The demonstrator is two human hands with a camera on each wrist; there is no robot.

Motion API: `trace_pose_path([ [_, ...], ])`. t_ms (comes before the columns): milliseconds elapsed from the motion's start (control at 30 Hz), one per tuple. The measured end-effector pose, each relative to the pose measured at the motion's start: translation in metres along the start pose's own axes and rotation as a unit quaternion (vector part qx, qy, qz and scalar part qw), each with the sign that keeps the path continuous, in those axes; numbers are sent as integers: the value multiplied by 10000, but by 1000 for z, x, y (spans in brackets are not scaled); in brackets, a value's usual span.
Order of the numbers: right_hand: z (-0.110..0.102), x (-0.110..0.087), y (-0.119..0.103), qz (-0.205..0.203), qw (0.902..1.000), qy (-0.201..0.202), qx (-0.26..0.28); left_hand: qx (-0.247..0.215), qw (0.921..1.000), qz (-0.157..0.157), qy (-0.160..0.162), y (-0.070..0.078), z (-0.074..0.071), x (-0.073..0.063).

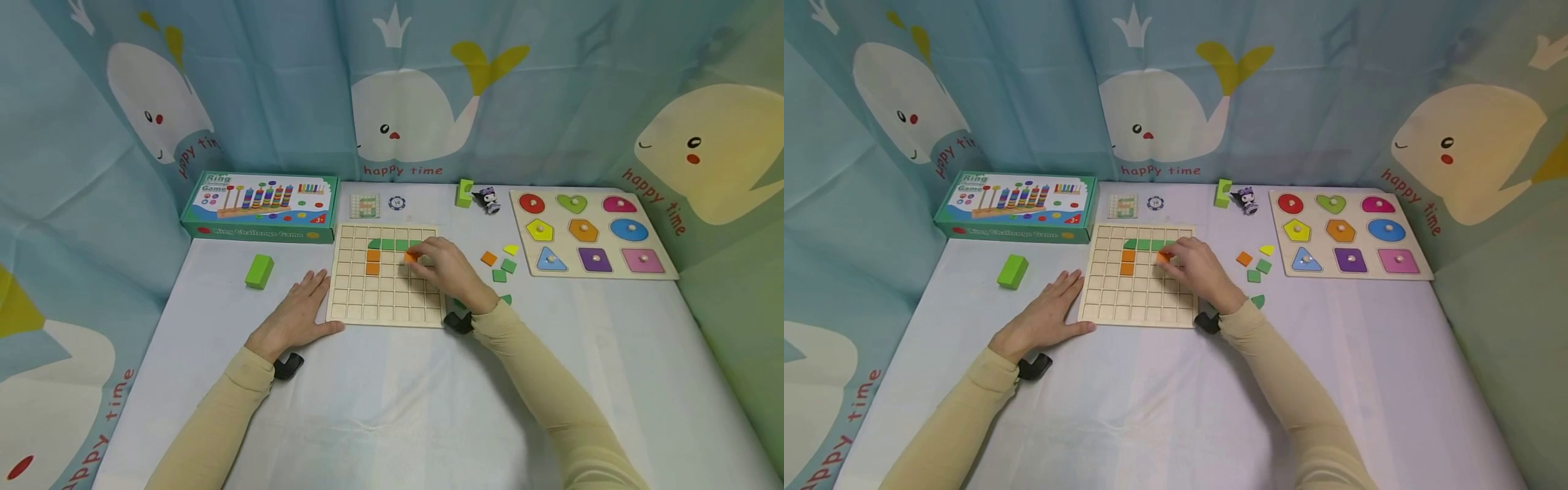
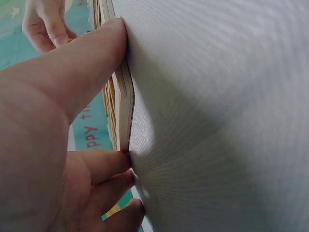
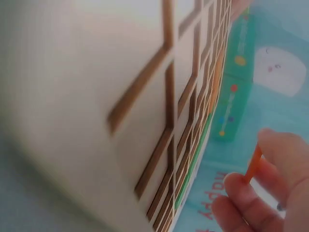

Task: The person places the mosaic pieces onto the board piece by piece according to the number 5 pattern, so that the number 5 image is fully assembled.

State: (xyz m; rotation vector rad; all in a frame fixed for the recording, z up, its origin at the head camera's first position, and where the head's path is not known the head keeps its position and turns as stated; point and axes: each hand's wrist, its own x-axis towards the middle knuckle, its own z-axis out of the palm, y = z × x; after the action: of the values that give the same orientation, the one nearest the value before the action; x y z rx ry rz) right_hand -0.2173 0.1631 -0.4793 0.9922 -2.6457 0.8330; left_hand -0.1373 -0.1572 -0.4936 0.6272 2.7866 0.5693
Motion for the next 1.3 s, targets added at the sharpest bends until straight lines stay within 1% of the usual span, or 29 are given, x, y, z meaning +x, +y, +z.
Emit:
trace_pose_path([
  [133,5,4,-6,35,9999,-128,-91,5,10000,-32,-38,0,0,0],
  [333,11,11,-15,311,9982,-465,-197,1,10000,-32,-55,1,0,0],
  [533,17,20,-23,300,9951,-797,-510,22,10000,-26,-34,1,0,0],
  [800,23,27,-29,101,9929,-908,-756,39,10000,-4,-28,1,0,0],
  [1033,28,30,-31,251,9888,-1110,-968,25,10000,38,-16,0,0,0],
  [1300,31,32,-33,335,9872,-1082,-1125,42,10000,40,-24,0,0,0],
])
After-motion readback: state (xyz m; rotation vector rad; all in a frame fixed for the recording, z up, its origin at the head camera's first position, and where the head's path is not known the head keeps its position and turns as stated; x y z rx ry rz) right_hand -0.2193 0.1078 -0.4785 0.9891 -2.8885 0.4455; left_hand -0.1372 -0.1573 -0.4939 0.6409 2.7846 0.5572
